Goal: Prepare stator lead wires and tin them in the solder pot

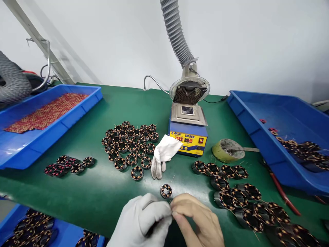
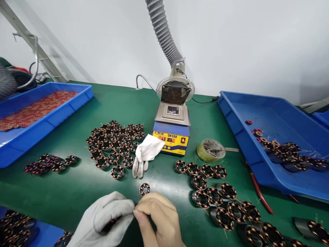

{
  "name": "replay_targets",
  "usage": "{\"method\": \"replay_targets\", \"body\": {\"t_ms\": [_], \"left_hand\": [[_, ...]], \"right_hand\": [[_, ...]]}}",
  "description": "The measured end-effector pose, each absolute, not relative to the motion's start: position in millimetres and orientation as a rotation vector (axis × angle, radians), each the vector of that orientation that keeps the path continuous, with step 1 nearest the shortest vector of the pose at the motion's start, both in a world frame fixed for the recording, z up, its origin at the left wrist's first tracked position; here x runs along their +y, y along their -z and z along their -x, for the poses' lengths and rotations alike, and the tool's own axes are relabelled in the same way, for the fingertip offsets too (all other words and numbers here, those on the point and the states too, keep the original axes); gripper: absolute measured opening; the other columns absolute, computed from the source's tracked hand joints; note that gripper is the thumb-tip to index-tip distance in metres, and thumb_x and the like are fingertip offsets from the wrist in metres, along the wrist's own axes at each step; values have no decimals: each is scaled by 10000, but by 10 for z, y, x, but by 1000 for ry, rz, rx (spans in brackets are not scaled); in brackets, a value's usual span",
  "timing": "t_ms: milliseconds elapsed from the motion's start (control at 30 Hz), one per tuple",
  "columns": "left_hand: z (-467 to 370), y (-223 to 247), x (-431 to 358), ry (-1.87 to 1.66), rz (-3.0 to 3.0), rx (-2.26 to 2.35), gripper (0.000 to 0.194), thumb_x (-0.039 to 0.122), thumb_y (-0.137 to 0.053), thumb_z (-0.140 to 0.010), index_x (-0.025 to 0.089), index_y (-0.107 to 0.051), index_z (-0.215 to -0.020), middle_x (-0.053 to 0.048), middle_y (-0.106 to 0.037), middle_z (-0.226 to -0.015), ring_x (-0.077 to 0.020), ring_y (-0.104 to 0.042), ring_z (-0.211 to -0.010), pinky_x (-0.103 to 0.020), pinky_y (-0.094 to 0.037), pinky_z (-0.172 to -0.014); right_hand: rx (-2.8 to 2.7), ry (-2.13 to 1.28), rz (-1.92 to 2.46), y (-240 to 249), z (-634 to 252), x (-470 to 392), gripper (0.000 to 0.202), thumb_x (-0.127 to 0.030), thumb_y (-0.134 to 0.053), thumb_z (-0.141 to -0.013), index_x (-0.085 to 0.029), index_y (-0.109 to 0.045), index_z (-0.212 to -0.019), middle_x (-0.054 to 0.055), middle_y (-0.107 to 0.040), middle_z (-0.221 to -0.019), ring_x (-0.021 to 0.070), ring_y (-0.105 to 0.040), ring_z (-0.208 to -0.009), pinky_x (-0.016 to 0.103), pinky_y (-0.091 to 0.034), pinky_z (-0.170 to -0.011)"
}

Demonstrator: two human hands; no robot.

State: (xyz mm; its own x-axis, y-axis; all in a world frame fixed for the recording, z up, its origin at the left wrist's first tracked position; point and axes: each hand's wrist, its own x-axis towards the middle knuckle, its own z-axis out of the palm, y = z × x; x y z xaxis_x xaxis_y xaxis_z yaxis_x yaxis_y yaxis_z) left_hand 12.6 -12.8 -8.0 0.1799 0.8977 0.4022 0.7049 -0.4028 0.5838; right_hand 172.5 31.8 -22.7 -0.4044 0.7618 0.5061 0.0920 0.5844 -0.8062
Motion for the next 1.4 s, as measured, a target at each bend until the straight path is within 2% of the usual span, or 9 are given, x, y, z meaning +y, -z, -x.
{"method": "replay_targets", "body": {"t_ms": [233,367,533,633,767,933,1133,1300,1400], "left_hand": [[-107,121,-161,-1065,-2449,1680,149,111,-418,-933,205,-530,-960,16,-644,-725,-136,-628,-557,-243,-482,-515],[-117,102,-125,-1181,-1899,1453,188,49,-521,-844,233,-559,-852,52,-612,-708,-91,-608,-593,-151,-483,-568],[-151,95,-98,-1167,-1991,1505,164,63,-488,-851,214,-552,-835,35,-596,-679,-103,-600,-561,-169,-479,-535],[-164,130,-107,-1137,-2372,1684,164,79,-431,-878,217,-519,-877,30,-609,-657,-131,-578,-483,-227,-453,-460],[-156,146,-124,-1144,-2382,1671,143,96,-461,-885,222,-529,-899,23,-622,-689,-135,-587,-509,-226,-467,-493],[-166,94,-92,-1238,-1873,1444,174,59,-526,-837,225,-578,-826,41,-606,-683,-88,-581,-545,-144,-461,-531],[-176,126,-88,-1234,-1844,1450,180,52,-519,-819,220,-583,-814,36,-601,-679,-101,-592,-565,-160,-479,-558],[-157,125,-121,-1171,-2382,1660,173,74,-472,-863,220,-545,-922,18,-629,-697,-137,-582,-515,-227,-472,-504],[-169,111,-106,-1224,-2151,1592,161,73,-488,-848,218,-558,-860,34,-596,-654,-116,-577,-516,-190,-463,-500]], "right_hand": [[-1331,-1829,662,329,-1710,291,419,-446,-404,-973,-208,-479,-637,-52,-445,-426,128,-535,-427,223,-460,-480],[-1623,-1246,681,261,-1736,363,77,-246,-612,-895,-213,-681,-886,53,-738,-777,186,-707,-748,275,-567,-694],[-1929,-677,557,229,-1742,375,219,-26,-571,-839,-216,-638,-922,46,-723,-727,215,-714,-771,317,-574,-696],[-1911,-919,800,279,-1718,329,186,-149,-496,-918,-208,-575,-760,15,-654,-615,156,-646,-568,256,-525,-565],[-1493,-1593,778,310,-1717,314,482,-440,-346,-999,-209,-501,-605,-35,-503,-394,134,-557,-397,229,-486,-464],[-1662,-1102,663,194,-1748,402,117,-145,-624,-871,-222,-712,-878,43,-743,-714,181,-705,-659,261,-578,-623],[-1827,-885,596,149,-1740,427,152,-93,-600,-855,-224,-671,-828,38,-711,-683,200,-684,-675,297,-573,-614],[-1537,-1667,731,275,-1710,317,375,-425,-445,-955,-215,-482,-646,-22,-499,-489,130,-516,-471,237,-467,-504],[-1183,-1987,584,332,-1691,307,419,-513,-471,-928,-213,-473,-636,-67,-404,-398,110,-452,-376,218,-412,-438]]}}
